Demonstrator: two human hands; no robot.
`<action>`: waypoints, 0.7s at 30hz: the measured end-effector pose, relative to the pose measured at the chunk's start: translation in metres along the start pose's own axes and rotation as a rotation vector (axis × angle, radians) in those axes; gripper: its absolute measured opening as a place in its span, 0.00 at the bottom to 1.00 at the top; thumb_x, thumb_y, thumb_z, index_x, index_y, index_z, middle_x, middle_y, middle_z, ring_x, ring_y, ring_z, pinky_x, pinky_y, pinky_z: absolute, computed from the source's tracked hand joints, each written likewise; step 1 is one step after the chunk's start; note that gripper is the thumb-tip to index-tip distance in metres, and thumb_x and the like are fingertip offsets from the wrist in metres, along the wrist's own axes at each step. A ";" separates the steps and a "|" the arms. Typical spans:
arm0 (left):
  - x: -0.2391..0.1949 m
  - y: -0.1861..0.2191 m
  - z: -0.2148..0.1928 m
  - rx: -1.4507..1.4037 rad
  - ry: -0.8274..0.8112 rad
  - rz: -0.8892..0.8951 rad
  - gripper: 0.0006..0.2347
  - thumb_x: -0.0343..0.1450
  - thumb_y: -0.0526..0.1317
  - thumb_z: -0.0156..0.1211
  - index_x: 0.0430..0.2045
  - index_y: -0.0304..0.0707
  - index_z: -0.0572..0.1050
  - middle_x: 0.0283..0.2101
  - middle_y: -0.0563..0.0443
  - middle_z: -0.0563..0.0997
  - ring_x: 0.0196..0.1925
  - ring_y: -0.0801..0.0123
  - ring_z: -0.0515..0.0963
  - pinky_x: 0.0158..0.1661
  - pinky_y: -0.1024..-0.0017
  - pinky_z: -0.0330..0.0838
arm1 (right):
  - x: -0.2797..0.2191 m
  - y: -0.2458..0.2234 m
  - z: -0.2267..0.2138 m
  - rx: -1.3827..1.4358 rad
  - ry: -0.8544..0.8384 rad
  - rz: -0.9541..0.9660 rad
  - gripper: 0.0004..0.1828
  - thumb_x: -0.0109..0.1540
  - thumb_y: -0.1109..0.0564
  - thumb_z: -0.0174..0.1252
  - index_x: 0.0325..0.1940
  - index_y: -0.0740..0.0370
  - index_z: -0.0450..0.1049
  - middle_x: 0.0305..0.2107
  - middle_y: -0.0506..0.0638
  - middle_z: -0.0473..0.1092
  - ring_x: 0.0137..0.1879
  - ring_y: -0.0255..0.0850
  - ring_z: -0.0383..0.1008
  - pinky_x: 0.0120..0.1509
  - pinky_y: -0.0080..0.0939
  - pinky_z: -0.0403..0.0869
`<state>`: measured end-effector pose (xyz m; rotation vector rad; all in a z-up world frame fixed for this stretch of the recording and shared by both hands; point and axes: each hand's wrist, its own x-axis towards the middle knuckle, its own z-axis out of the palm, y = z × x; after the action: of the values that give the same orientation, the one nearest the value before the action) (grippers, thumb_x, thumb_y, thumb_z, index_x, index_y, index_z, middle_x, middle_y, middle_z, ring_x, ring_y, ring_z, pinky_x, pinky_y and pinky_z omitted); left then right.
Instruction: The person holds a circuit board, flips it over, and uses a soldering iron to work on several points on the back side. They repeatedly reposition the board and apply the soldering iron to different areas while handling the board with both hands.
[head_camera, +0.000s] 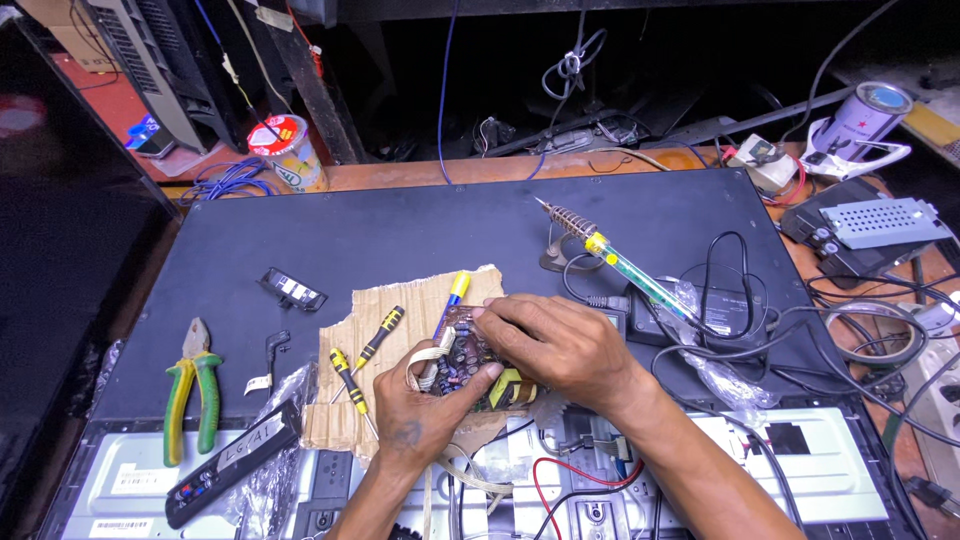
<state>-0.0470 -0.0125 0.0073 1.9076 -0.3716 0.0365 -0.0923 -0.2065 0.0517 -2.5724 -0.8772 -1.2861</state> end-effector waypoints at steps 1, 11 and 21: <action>0.001 0.000 0.001 0.000 -0.003 0.001 0.12 0.56 0.47 0.80 0.26 0.46 0.83 0.20 0.62 0.84 0.24 0.85 0.74 0.30 0.80 0.73 | -0.001 0.003 0.003 -0.002 0.000 0.003 0.10 0.72 0.60 0.50 0.53 0.63 0.75 0.45 0.53 0.77 0.47 0.46 0.81 0.46 0.42 0.77; 0.006 0.003 0.001 -0.014 -0.069 -0.152 0.14 0.56 0.46 0.79 0.29 0.42 0.86 0.24 0.58 0.88 0.27 0.83 0.80 0.31 0.80 0.77 | -0.008 0.009 0.022 -0.029 0.057 -0.001 0.09 0.71 0.60 0.53 0.51 0.67 0.75 0.40 0.54 0.76 0.42 0.46 0.80 0.46 0.42 0.77; 0.019 -0.008 -0.011 -0.212 -0.054 -0.316 0.17 0.55 0.45 0.77 0.29 0.36 0.81 0.31 0.48 0.87 0.31 0.66 0.82 0.37 0.71 0.75 | 0.029 0.011 -0.044 0.385 -0.275 0.718 0.28 0.60 0.48 0.65 0.58 0.69 0.76 0.44 0.70 0.78 0.52 0.66 0.79 0.50 0.63 0.78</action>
<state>-0.0253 -0.0039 0.0080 1.7389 -0.1015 -0.2552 -0.1028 -0.2188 0.1025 -2.4103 -0.1469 -0.5134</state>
